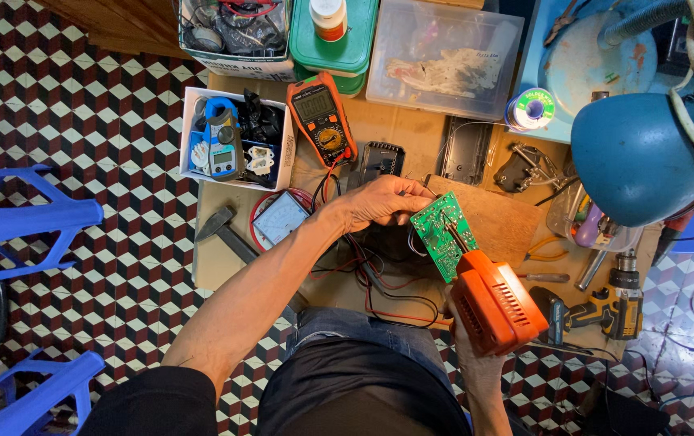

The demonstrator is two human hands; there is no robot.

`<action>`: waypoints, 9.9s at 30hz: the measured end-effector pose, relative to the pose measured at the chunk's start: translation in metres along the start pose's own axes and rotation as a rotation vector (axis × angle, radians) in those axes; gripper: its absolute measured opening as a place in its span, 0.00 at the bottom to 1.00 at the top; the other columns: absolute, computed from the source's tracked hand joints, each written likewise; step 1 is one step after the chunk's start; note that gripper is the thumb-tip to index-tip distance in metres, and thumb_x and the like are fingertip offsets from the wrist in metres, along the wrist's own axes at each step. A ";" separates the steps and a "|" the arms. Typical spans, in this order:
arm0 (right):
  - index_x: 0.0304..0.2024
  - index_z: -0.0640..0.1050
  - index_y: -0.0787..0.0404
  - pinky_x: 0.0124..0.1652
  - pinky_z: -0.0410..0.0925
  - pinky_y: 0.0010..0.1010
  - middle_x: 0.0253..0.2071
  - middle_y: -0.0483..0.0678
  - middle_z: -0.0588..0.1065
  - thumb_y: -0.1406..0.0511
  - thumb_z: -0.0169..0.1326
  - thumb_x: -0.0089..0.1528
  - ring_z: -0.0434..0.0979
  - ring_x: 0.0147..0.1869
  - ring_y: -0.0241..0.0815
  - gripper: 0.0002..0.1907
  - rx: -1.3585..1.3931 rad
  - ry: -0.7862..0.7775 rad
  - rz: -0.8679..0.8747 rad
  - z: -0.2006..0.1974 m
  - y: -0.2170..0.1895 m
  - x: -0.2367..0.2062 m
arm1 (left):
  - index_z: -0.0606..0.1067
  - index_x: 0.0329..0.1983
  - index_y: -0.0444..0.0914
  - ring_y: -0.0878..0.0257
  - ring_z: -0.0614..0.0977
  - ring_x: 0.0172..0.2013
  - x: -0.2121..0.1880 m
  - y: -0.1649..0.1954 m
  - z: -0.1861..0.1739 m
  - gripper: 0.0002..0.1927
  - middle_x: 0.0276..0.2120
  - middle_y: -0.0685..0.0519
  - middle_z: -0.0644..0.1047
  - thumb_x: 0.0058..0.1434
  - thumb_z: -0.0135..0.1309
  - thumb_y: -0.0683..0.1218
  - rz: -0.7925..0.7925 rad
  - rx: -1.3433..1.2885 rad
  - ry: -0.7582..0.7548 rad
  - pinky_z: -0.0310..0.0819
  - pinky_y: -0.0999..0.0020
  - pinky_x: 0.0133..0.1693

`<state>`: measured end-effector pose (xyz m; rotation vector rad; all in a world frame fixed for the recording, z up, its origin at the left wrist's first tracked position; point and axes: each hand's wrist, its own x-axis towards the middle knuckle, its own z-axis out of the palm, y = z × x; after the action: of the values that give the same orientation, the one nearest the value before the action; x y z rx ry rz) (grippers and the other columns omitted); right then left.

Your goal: The person works on a green circuit board at a cluttered workbench, holding it under a desk lamp and probing it with multimeter test leads. They use a hot air rework tool on the board, then handle and sort small electronic components in their hands under a magnifying lamp.

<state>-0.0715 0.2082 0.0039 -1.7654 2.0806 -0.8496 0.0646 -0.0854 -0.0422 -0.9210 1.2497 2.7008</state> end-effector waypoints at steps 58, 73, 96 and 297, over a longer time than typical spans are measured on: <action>0.55 0.70 0.66 0.56 0.66 0.54 0.52 0.61 0.73 0.63 0.63 0.57 0.73 0.59 0.65 0.27 -0.256 0.503 0.847 -0.130 0.183 -0.008 | 0.79 0.42 0.36 0.77 0.64 0.19 -0.148 -0.002 0.143 0.12 0.35 0.53 0.83 0.63 0.59 0.49 0.327 -0.217 0.773 0.50 0.79 0.18; 0.62 0.67 0.70 0.48 0.68 0.53 0.53 0.67 0.75 0.64 0.69 0.57 0.76 0.54 0.67 0.37 -0.535 0.620 0.450 -0.127 0.259 0.007 | 0.77 0.42 0.36 0.75 0.64 0.17 -0.116 -0.069 0.254 0.12 0.40 0.48 0.84 0.63 0.58 0.49 0.488 -0.529 0.984 0.51 0.78 0.18; 0.48 0.83 0.60 0.47 0.71 0.43 0.40 0.58 0.81 0.62 0.52 0.63 0.82 0.46 0.57 0.15 -0.026 0.159 0.973 0.018 0.137 -0.101 | 0.76 0.38 0.36 0.76 0.65 0.19 -0.221 -0.112 0.137 0.09 0.42 0.46 0.84 0.63 0.60 0.47 0.346 -0.534 0.805 0.51 0.81 0.18; 0.57 0.78 0.67 0.23 0.62 0.19 0.40 0.47 0.78 0.67 0.54 0.65 0.72 0.30 0.31 0.18 1.259 -0.118 0.818 0.000 -0.168 0.022 | 0.78 0.54 0.32 0.76 0.73 0.29 -0.226 -0.093 0.120 0.18 0.38 0.56 0.82 0.66 0.60 0.48 0.492 -0.258 0.528 0.66 0.82 0.31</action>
<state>0.0583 0.1736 0.1077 -0.2627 1.3375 -1.2550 0.2151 0.1104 0.0725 -1.6368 1.3713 3.1771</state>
